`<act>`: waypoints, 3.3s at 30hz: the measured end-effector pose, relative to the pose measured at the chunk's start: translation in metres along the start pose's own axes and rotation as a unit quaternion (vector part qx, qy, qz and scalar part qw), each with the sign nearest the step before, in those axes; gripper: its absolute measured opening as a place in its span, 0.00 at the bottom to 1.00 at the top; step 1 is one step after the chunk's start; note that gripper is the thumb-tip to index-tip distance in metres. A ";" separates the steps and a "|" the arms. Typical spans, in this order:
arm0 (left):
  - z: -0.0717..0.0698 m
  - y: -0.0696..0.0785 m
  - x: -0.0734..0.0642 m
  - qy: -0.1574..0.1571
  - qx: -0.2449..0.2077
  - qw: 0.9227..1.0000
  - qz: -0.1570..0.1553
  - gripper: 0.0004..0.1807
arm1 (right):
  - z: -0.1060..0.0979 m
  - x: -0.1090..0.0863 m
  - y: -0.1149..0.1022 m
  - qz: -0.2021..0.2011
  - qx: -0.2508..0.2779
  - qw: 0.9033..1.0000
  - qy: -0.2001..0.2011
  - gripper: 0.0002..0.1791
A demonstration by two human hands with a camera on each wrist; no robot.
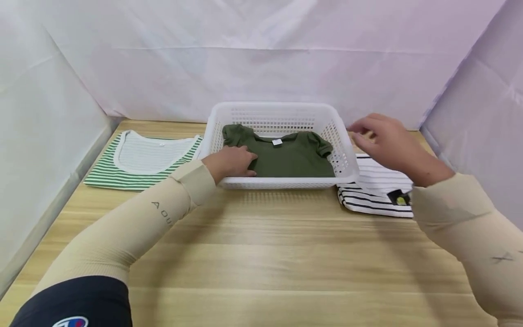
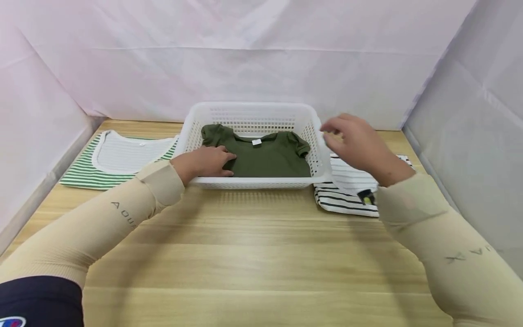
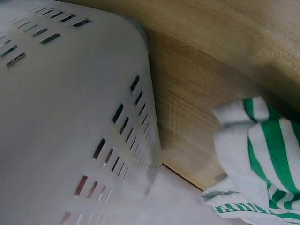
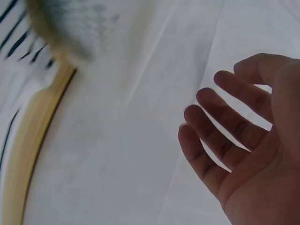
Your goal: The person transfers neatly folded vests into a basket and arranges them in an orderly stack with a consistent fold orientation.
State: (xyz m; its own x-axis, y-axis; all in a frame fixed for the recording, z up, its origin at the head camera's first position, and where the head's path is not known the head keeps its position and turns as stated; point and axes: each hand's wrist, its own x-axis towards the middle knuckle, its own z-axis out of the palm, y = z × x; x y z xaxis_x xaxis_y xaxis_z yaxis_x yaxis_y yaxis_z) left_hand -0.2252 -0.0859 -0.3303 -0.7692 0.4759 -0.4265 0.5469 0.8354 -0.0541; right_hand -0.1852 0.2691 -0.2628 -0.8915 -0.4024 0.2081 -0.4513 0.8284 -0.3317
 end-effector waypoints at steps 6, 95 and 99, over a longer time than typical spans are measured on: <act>-0.003 0.001 0.000 0.004 -0.006 1.000 -0.005 0.36 | 0.000 -0.022 0.060 0.033 -0.073 0.991 -0.109 0.14; 0.001 0.000 0.001 0.009 -0.016 1.000 -0.015 0.37 | 0.055 -0.075 0.033 0.097 -0.128 0.917 -0.366 0.52; 0.001 0.000 0.001 0.003 -0.017 1.000 -0.014 0.37 | 0.056 -0.075 0.027 0.093 -0.132 0.914 -0.372 0.53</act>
State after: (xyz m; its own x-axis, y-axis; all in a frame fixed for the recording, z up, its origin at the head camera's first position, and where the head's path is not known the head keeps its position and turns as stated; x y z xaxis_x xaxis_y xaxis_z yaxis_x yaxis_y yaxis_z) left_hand -0.2259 -0.0852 -0.3316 -0.7862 0.4542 -0.4191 0.5135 0.8574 -0.0343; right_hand -0.1328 0.3002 -0.3390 -0.7764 -0.3172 -0.5446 -0.3511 0.9353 -0.0441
